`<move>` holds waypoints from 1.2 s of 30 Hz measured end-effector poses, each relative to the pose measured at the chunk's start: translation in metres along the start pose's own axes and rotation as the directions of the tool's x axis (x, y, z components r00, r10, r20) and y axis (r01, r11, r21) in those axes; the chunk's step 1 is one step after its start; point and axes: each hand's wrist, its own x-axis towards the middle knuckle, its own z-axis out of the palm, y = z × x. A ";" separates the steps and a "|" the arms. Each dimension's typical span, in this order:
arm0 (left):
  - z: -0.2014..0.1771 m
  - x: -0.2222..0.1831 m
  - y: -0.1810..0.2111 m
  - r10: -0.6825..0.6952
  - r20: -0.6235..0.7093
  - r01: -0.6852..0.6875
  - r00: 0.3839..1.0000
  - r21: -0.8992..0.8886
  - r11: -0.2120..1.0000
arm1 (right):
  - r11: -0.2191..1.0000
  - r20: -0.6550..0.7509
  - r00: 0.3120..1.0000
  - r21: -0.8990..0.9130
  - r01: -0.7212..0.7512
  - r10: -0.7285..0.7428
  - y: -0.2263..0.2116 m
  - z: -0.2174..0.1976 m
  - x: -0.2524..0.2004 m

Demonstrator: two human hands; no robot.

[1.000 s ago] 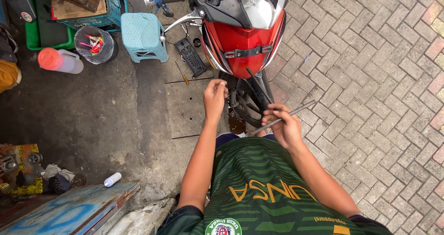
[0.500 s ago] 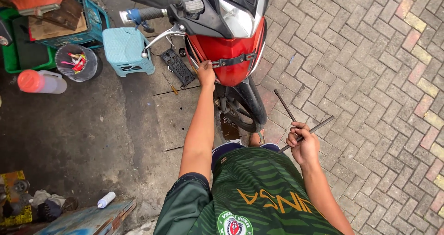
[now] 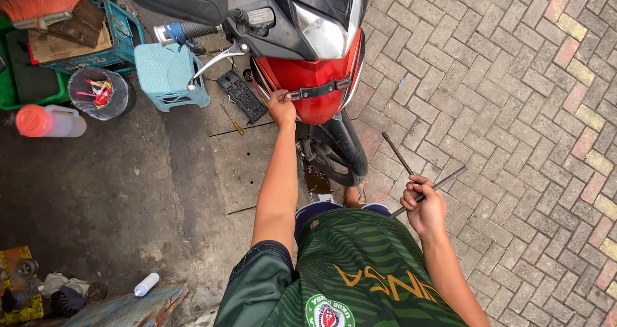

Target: Securing license plates to a motorcycle using tools and small hardware.

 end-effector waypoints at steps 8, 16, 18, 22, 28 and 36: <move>-0.007 0.000 0.001 0.041 0.007 -0.041 0.999 0.038 0.998 | 1.000 0.026 1.000 0.003 0.005 -0.005 0.000 0.012 0.004; 0.040 -0.089 0.087 0.768 0.175 -0.761 0.617 0.380 0.525 | 1.000 0.054 0.998 -0.012 0.013 -0.013 -0.001 0.003 -0.004; 0.068 -0.113 0.099 0.407 0.568 -0.684 0.715 0.449 0.575 | 1.000 0.026 1.000 -0.011 0.017 -0.017 0.001 -0.008 -0.003; 0.114 -0.109 0.081 0.206 0.663 -0.665 0.720 0.575 0.476 | 0.999 -0.025 0.999 -0.034 0.024 -0.025 -0.007 -0.016 -0.013; 0.124 -0.103 0.069 0.177 0.670 -0.654 0.721 0.572 0.495 | 0.996 -0.088 0.994 -0.069 0.057 -0.063 -0.010 -0.030 -0.023; 0.123 -0.101 0.069 0.164 0.643 -0.601 0.748 0.551 0.579 | 0.996 -0.052 0.997 -0.077 0.052 -0.057 -0.001 -0.022 -0.024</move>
